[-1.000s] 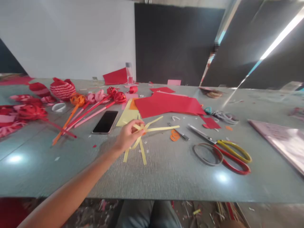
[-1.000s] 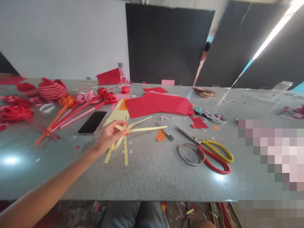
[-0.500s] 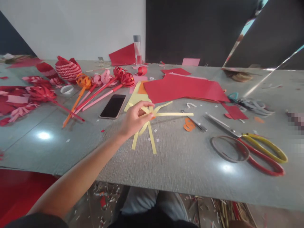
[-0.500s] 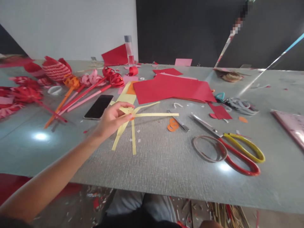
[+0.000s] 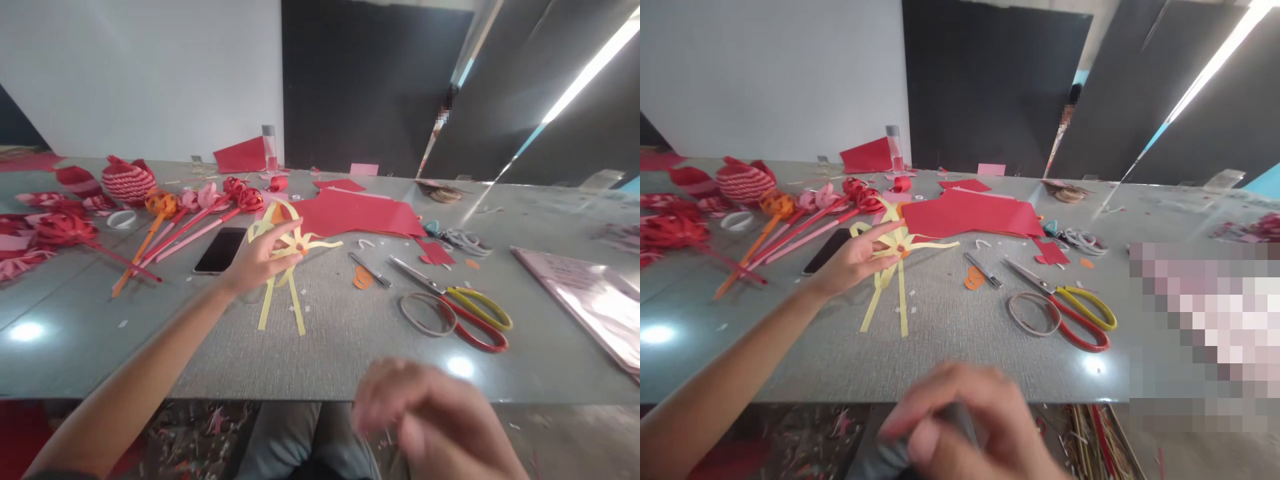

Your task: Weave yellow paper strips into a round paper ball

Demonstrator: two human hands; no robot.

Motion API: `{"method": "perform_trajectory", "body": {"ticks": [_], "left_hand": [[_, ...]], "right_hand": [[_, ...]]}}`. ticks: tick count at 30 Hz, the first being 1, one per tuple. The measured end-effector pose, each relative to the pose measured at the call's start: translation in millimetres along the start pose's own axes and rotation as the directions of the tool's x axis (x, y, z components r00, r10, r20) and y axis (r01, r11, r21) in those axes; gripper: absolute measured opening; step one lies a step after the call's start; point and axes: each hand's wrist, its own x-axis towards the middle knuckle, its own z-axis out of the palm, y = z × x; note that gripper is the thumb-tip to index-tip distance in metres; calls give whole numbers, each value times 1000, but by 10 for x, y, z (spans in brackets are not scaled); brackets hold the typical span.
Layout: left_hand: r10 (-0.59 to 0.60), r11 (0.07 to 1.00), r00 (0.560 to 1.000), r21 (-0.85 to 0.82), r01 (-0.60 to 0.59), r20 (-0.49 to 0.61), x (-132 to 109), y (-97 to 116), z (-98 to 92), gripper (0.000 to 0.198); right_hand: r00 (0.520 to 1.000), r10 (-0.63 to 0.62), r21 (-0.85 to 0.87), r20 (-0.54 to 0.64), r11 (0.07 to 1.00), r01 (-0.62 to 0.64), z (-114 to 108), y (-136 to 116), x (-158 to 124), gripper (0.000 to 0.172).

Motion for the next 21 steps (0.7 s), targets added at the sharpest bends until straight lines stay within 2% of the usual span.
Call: {"method": "perform_trajectory", "body": {"ticks": [2,4,6,9,11,14,17,19,21], "left_hand": [[20,998,999,66,-23,47,96,122,-47,59],[32,995,998,95,-38,60,259,222,-71,59],[29,996,997,81,-34,68,478,294,-65,60],[41,999,999,-6,-41,-10,862,390,-13,57],[32,997,997,-63,-36,-65,1114,482,18,54],[20,993,992,-116,-34,-122,1416,658,18,44],[38,982,993,-178,-57,-111,1564,725,5,42],[-20,978,995,-207,-1,-98,1563,606,53,45],[-160,972,987,-179,154,-23,1494,343,165,47]], "right_hand": [[988,40,-65,-149,997,-50,-169,151,91,17],[968,65,-226,-242,967,-121,-384,386,113,16],[949,30,-403,-315,901,-162,-622,646,81,17],[902,-62,-608,-428,758,-236,-960,963,-28,17],[881,-67,-654,-468,696,-295,-1140,1088,-124,17],[871,-86,-647,-483,706,-289,-1299,1152,-270,15],[879,-82,-649,-469,707,-280,-1331,1134,-375,15],[909,-80,-681,-410,690,-246,-1310,1119,-408,16],[949,-78,-734,-306,654,-183,-1279,1125,-413,18]]}}
